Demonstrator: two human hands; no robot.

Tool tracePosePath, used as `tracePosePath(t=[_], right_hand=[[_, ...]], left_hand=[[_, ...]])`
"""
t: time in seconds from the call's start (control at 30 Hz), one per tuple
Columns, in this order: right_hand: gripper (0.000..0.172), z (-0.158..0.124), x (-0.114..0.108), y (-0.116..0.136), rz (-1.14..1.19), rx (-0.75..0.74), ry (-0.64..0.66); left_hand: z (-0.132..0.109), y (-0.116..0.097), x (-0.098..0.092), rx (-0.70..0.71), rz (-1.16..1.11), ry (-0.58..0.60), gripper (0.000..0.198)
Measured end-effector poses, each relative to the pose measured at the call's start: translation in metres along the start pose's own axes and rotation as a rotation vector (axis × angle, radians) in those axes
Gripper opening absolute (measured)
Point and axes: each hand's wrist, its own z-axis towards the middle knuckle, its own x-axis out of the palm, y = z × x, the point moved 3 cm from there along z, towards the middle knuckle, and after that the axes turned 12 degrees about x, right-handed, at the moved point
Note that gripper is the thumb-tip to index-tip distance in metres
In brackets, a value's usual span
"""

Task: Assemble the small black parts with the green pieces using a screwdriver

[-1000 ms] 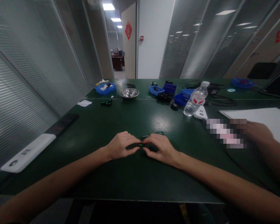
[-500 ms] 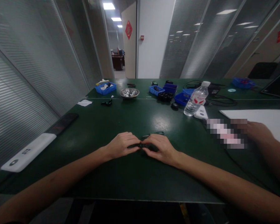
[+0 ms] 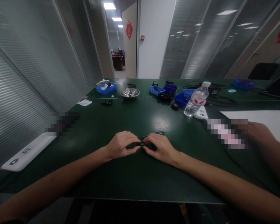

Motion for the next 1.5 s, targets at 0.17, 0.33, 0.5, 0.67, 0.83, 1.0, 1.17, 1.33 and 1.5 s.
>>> tracePosePath(t=[0.17,0.33,0.5,0.67,0.83,1.0,1.17,1.33,1.5], right_hand=[[0.013,0.002,0.004,0.001,-0.05,-0.01,0.028],[0.014,0.002,0.007,-0.001,-0.084,-0.012,0.046],[0.016,0.001,0.004,-0.002,-0.048,-0.011,0.03],[0.016,0.0,-0.004,0.002,0.043,-0.018,-0.04],[0.019,-0.002,-0.006,0.0,0.076,-0.014,-0.064],[0.03,-0.002,-0.005,-0.004,0.088,0.034,-0.037],[0.028,-0.001,-0.006,-0.004,0.093,0.041,-0.02],[0.025,-0.002,-0.007,-0.003,0.113,0.025,-0.023],[0.025,-0.002,-0.008,0.0,0.121,0.011,-0.036]], left_hand=[[-0.001,0.0,0.002,0.041,-0.008,0.007,0.022],[-0.002,0.001,0.004,0.043,-0.008,0.032,0.023],[-0.001,0.001,0.002,0.019,-0.055,0.013,0.024],[-0.001,0.003,-0.001,-0.075,-0.098,-0.011,0.021],[-0.002,0.004,-0.001,-0.08,-0.105,-0.016,0.024],[-0.002,0.003,-0.003,-0.02,-0.097,-0.077,0.027],[-0.002,0.002,-0.005,0.018,-0.083,-0.091,0.029],[-0.004,0.003,-0.003,0.036,-0.098,-0.072,0.03],[-0.004,0.004,-0.002,-0.013,-0.148,-0.046,0.032]])
